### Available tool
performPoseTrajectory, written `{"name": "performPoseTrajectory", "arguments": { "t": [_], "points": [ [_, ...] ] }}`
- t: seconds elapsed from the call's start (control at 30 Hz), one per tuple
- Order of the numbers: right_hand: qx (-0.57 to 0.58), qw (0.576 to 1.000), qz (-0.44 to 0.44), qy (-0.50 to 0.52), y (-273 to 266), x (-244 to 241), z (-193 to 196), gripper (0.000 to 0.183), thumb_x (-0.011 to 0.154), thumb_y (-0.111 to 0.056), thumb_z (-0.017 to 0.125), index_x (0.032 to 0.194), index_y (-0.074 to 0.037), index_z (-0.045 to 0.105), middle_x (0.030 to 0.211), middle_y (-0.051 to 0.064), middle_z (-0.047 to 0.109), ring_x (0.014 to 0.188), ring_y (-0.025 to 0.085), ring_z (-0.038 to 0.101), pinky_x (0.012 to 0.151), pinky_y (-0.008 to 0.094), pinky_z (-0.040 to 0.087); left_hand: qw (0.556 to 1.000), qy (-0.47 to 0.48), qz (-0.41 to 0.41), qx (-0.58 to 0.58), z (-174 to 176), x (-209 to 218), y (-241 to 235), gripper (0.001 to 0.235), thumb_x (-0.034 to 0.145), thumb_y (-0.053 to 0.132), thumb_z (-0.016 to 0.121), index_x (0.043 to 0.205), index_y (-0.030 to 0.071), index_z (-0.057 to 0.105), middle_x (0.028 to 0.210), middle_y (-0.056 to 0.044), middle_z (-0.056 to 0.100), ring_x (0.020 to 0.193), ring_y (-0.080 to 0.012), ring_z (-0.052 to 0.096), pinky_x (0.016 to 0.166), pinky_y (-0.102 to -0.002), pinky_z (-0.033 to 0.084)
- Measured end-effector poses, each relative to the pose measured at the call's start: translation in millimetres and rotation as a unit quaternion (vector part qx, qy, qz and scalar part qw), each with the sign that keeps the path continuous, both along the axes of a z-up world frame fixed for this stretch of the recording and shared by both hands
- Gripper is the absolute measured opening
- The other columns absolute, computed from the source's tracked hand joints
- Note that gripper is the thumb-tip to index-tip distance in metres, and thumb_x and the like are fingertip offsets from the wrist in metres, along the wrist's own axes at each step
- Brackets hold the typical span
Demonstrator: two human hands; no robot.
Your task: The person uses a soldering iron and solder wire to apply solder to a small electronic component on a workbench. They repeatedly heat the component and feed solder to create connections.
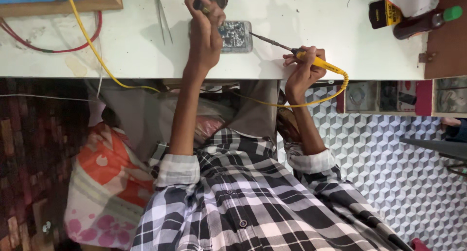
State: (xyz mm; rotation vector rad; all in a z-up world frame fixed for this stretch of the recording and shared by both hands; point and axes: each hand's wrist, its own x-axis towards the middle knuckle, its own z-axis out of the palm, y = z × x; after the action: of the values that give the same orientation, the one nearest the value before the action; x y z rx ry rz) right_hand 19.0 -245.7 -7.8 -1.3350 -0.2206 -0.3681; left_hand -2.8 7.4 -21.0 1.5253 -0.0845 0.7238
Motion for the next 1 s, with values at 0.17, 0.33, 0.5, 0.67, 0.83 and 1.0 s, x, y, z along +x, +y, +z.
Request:
{"name": "performPoseTrajectory", "arguments": {
  "t": [0.17,0.33,0.5,0.67,0.83,1.0],
  "points": [
    [-0.010,1.000,0.008,-0.003,-1.9,1.9,-0.6,0.034,0.113,-0.028,0.053,0.100,0.003,0.052,0.070,0.014,0.058,0.055,0.024,0.062,0.063,0.040,0.062,1.000,-0.017,0.008,-0.010,1.8,4.3,9.3,0.027,0.124,0.033,0.038,0.139,0.012,0.032,0.088,-0.008,0.053,0.077,-0.0164,0.053,0.079,-0.034,0.050],
    [-0.003,1.000,0.009,-0.002,-0.9,0.4,-3.7,0.034,0.113,-0.028,0.053,0.099,0.003,0.052,0.070,0.014,0.058,0.055,0.023,0.062,0.062,0.040,0.062,0.999,-0.012,0.025,-0.042,-0.1,10.5,4.7,0.058,0.121,0.045,0.036,0.163,0.015,0.011,0.079,-0.004,0.055,0.072,-0.0132,0.054,0.075,-0.029,0.049],
    [0.012,1.000,-0.006,0.026,-5.0,2.7,-10.2,0.033,0.113,-0.027,0.052,0.098,0.002,0.052,0.070,0.013,0.057,0.053,0.023,0.060,0.058,0.038,0.058,0.996,-0.024,0.007,-0.090,-17.8,28.3,-8.0,0.064,0.116,0.051,0.037,0.160,0.013,0.011,0.081,-0.003,0.053,0.074,-0.0137,0.050,0.075,-0.031,0.048],
    [0.091,0.995,-0.043,0.016,-13.4,13.9,-21.3,0.032,0.111,-0.027,0.053,0.095,0.001,0.052,0.067,0.010,0.053,0.046,0.021,0.055,0.051,0.038,0.057,0.988,-0.036,-0.085,-0.120,-29.3,48.3,-33.7,0.042,0.117,0.051,0.039,0.115,0.010,0.044,0.087,-0.004,0.049,0.078,-0.0145,0.047,0.072,-0.031,0.045],
    [0.122,0.991,-0.060,0.012,-16.9,17.8,-28.6,0.034,0.109,-0.030,0.056,0.095,0.001,0.053,0.064,0.009,0.051,0.044,0.019,0.053,0.049,0.038,0.056,0.993,-0.021,-0.076,-0.089,-3.5,32.4,-44.7,0.047,0.114,0.048,0.044,0.093,0.006,0.049,0.077,-0.002,0.048,0.067,-0.0152,0.047,0.066,-0.034,0.041],
    [0.133,0.990,-0.035,-0.004,-21.2,19.9,-36.2,0.034,0.110,-0.029,0.058,0.096,0.002,0.053,0.069,0.008,0.050,0.046,0.020,0.050,0.051,0.040,0.054,0.946,0.152,0.113,0.262,14.6,-31.2,0.7,0.033,0.108,0.036,0.060,0.094,0.006,0.063,0.078,-0.011,0.065,0.076,-0.0318,0.064,0.068,-0.046,0.046]
  ]
}}
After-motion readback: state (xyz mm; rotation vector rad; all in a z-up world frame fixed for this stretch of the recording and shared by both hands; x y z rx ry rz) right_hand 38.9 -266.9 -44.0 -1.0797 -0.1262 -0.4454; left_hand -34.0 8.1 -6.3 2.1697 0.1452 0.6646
